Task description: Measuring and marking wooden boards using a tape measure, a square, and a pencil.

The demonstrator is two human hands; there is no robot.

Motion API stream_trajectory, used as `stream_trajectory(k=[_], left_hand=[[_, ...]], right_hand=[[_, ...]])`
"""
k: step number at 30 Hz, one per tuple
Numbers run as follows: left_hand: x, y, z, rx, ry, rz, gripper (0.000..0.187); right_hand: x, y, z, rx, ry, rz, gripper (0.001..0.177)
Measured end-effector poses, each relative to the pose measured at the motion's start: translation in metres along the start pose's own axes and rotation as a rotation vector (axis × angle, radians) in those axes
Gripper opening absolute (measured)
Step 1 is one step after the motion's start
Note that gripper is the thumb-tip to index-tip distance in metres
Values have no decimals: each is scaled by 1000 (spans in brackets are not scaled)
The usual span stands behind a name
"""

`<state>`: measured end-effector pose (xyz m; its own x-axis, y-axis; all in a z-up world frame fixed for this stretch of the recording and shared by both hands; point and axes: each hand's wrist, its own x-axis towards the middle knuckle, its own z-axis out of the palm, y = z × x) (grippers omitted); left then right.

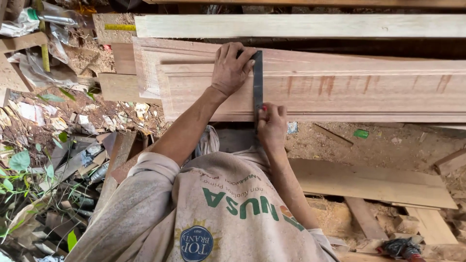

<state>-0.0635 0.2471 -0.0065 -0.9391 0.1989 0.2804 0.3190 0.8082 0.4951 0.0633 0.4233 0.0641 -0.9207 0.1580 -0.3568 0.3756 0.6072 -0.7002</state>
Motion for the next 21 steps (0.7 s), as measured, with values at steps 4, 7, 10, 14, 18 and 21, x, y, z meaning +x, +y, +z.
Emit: stream_trajectory(k=[4, 7, 10, 14, 18, 21], left_hand=[[-9, -3, -4, -45, -73, 104, 28], [-15, -8, -8, -20, -172, 163, 47], [-24, -11, -10, 5, -266, 220, 67], [-25, -12, -6, -11, -212, 268, 70], [-24, -12, -8, -30, -216, 268, 81], [-24, -13, -7, -17, -238, 260, 90]], right_hand=[[-9, -4, 7, -146, -31, 36, 20], [-7, 10, 15, -85, 29, 35, 22], [-6, 12, 14, -37, 84, 23, 15], [-2, 20, 16, -64, 144, -46, 11], [-3, 18, 16, -41, 139, -77, 10], [-2, 20, 19, -77, 178, -90, 6]])
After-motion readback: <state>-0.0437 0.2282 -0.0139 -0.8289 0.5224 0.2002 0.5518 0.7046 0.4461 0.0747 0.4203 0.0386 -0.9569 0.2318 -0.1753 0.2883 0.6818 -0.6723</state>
